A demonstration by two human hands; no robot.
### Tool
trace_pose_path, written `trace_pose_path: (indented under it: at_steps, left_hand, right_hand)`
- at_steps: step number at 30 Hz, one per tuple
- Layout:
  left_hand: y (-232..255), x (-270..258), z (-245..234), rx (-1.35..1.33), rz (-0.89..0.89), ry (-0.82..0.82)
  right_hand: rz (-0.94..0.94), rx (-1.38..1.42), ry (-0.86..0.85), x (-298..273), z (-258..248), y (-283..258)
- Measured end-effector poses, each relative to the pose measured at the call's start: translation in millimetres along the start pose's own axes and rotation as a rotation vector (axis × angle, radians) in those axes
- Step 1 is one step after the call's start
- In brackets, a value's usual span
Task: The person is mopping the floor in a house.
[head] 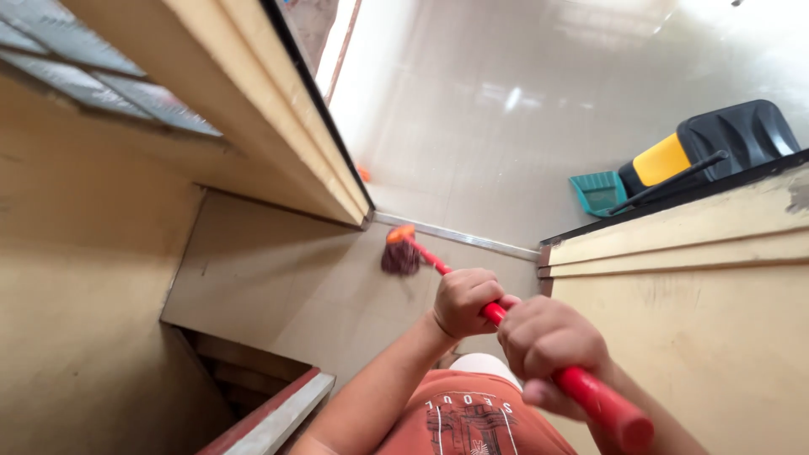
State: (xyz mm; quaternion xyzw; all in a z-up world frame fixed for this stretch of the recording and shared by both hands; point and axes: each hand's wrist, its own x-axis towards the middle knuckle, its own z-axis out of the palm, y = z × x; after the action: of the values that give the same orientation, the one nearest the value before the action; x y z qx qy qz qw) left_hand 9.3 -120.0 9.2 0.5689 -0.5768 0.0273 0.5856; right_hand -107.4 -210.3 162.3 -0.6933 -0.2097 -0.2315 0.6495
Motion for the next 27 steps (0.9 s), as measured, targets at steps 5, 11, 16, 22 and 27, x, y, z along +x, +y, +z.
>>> trace_pose_path:
  at_steps: [5, 11, 16, 22, 27]
  left_hand:
    - [-54.6, 20.8, 36.8, 0.046, -0.04, 0.007]
    - [-177.4, -23.7, 79.3, 0.191, -0.236, -0.165]
    - [-283.4, 2.7, 70.7, 0.253, -0.388, -0.357]
    - [-427.4, 59.3, 16.1, 0.375, -0.486, -0.525]
    - [-515.9, 113.1, -30.6, 0.269, -0.674, -0.476]
  right_hand:
    - [0.049, -0.181, 0.146, -14.2, -29.2, 33.4]
    - [0.157, -0.295, 0.27, -56.7, -57.1, 156.7]
    - [0.276, -0.258, 0.359, -50.8, -94.5, 252.4]
    - [0.417, -0.398, 0.457, 38.6, -147.4, 410.1]
    - [0.262, -0.356, 0.562, 126.5, -194.6, 503.5]
